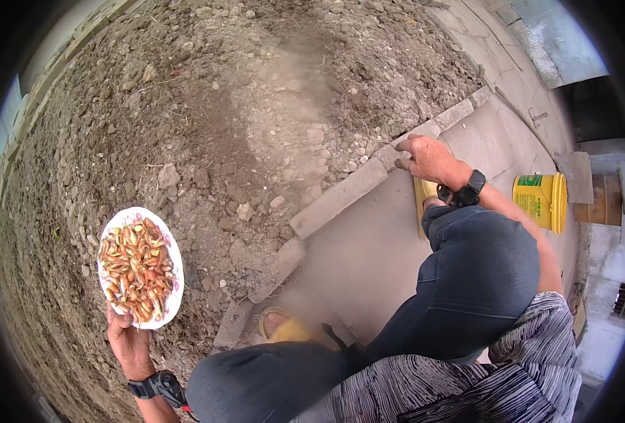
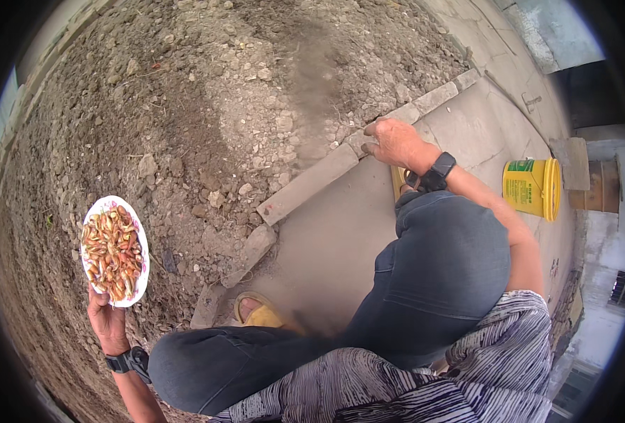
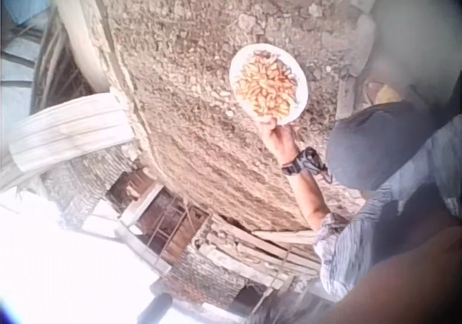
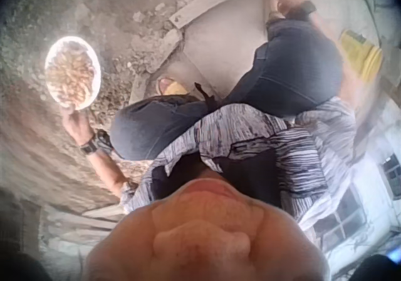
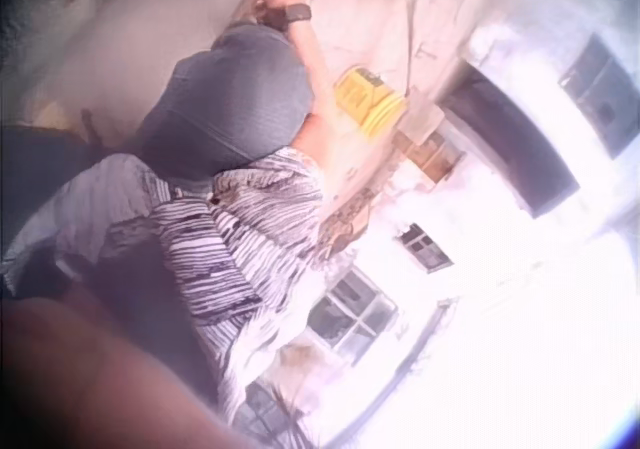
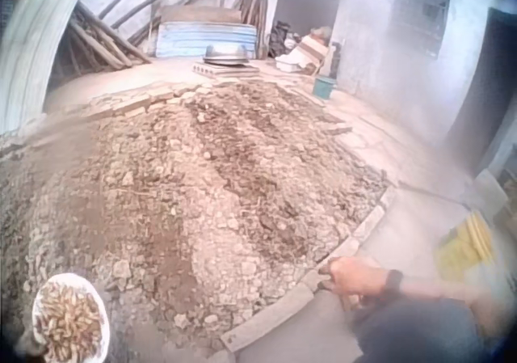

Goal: The person holds a plate of seeds and walks along a prepared garden bed, dropping seeds into the soil by hand. They move methodically along the length of the bed, scattering seeds in a line.

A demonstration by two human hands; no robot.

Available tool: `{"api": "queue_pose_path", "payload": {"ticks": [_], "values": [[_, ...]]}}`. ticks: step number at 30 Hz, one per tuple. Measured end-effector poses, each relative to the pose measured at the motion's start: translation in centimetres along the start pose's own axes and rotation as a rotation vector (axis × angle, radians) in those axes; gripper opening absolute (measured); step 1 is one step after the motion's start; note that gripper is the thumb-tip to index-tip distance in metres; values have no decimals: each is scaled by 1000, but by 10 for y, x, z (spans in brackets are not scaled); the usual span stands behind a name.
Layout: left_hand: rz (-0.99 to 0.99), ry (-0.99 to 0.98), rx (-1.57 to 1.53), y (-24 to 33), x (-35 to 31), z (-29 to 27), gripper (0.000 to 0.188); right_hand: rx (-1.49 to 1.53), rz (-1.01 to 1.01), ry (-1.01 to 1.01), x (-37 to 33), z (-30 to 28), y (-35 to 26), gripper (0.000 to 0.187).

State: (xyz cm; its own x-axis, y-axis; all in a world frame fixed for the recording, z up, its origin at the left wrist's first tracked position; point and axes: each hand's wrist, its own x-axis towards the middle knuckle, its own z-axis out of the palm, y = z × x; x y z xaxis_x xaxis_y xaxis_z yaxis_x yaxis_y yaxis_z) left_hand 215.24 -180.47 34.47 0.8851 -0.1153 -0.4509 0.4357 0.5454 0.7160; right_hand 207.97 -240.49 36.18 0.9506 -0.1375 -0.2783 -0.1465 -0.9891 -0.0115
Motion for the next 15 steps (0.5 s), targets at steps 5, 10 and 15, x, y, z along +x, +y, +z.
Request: {"api": "queue_pose_path", "payload": {"ticks": [5, 10, 15], "values": [[-33, -19, 156, 2, 23, 81, 76, 76, -190, -22, 38, 2, 47, 22], [-108, -179, 280, -20, 60, 159, 78, 115, -443, 26, 74, 21, 89, 23], [-160, -160, 358, -46, 63, 238, 81, 267, -735, 68, 128, 23, 90, 21]]}}
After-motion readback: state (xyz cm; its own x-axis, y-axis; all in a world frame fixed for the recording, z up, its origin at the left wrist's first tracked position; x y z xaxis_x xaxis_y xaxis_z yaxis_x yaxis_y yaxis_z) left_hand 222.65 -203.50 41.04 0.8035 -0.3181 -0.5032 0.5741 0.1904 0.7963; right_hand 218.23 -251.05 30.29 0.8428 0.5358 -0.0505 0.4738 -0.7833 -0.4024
